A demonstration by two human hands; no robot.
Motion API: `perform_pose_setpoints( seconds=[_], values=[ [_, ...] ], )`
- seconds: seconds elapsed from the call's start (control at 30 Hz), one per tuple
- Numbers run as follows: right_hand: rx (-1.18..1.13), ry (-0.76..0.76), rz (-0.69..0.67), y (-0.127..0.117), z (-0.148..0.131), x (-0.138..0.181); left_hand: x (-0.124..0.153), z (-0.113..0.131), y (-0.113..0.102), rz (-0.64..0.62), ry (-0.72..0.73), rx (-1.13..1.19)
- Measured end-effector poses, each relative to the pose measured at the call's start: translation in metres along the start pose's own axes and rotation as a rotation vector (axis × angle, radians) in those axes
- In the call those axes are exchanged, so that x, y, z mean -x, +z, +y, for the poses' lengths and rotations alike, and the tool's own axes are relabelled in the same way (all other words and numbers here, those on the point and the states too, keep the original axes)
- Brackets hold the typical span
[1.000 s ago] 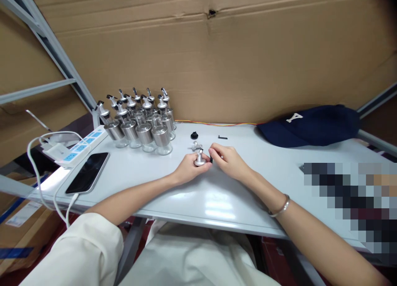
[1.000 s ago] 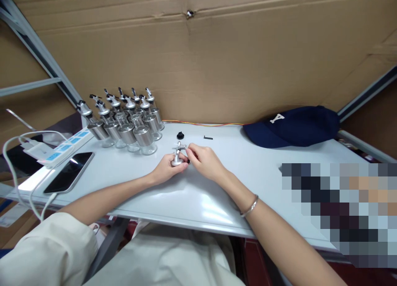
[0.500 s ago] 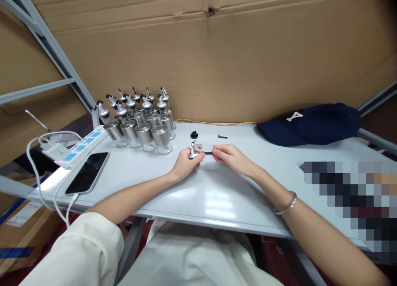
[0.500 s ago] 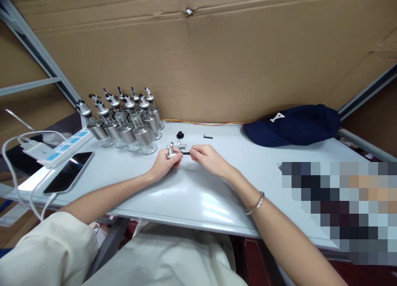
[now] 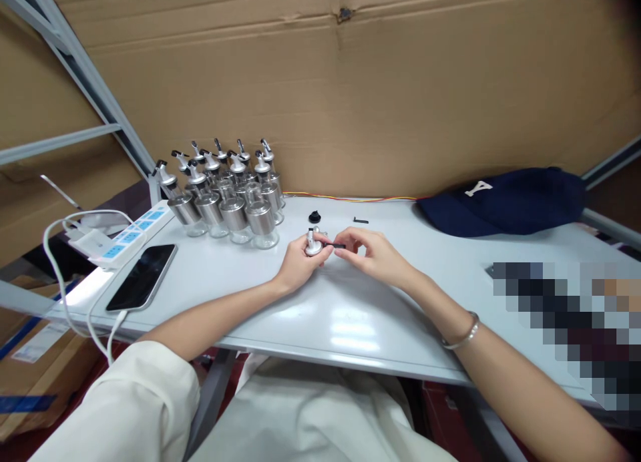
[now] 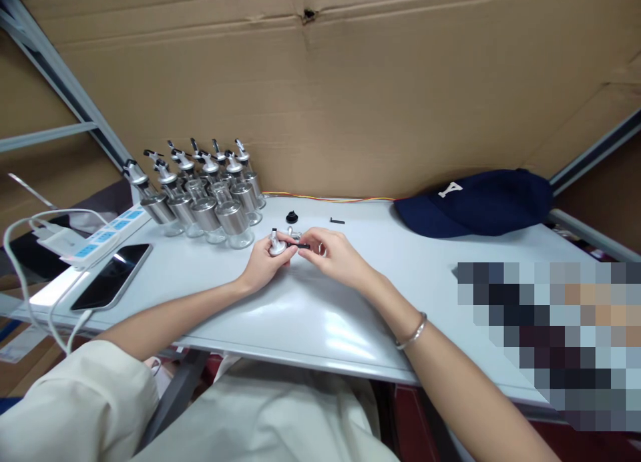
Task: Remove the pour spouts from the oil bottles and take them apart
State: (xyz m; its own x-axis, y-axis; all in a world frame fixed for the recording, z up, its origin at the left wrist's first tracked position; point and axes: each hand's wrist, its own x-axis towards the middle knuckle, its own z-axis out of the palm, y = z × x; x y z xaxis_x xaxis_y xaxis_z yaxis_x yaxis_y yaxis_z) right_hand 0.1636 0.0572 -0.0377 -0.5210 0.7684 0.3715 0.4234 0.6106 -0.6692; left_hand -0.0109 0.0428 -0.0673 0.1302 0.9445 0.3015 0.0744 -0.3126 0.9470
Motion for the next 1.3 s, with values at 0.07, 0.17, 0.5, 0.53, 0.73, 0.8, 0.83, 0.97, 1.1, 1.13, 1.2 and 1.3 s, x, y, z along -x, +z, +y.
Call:
perform_pose_setpoints(
  seconds=[0.07,0.17,0.5,0.53,0.73,0.8,0.83,0.97,1.1,1.13,1.2,1.3],
  values=[
    [0.062,-0.087,0.051,0.001,0.002,0.0,0.0,-0.001,0.0,-0.001,0.005,0.0],
    [0.111,-0.161,0.102,0.001,0.004,0.0,0.0,-0.001,-0.001,-0.003,0.007,0.005],
    [0.076,-0.093,0.035,-0.008,-0.004,0.0,-0.001,0.0,-0.001,-0.013,-0.039,-0.01],
    [0.07,-0.092,0.032,-0.008,-0.003,-0.001,-0.001,0.0,-0.001,-0.013,-0.047,-0.004],
    [0.233,-0.007,0.222,-0.022,0.019,-0.004,-0.001,0.0,-0.001,-0.004,-0.097,0.015],
    [0.359,0.058,0.293,-0.03,0.034,-0.005,-0.001,0.0,-0.001,-0.006,-0.106,0.013],
    [0.415,0.101,0.305,-0.034,0.041,-0.005,-0.001,0.0,-0.001,-0.009,-0.109,0.013],
    [0.564,0.278,0.253,-0.041,0.064,-0.006,-0.001,0.001,0.0,-0.018,-0.099,-0.003],
    [0.63,0.351,0.189,-0.038,0.075,-0.006,-0.001,0.003,0.0,-0.032,-0.105,-0.004],
    [0.647,0.353,0.177,-0.036,0.076,-0.006,-0.001,0.003,0.0,-0.037,-0.109,-0.002],
    [0.676,0.347,0.156,-0.034,0.078,-0.007,-0.001,0.003,0.0,-0.046,-0.114,-0.003],
    [0.702,0.337,0.126,-0.032,0.078,-0.007,-0.001,0.003,0.0,-0.046,-0.117,-0.008]
  ],
)
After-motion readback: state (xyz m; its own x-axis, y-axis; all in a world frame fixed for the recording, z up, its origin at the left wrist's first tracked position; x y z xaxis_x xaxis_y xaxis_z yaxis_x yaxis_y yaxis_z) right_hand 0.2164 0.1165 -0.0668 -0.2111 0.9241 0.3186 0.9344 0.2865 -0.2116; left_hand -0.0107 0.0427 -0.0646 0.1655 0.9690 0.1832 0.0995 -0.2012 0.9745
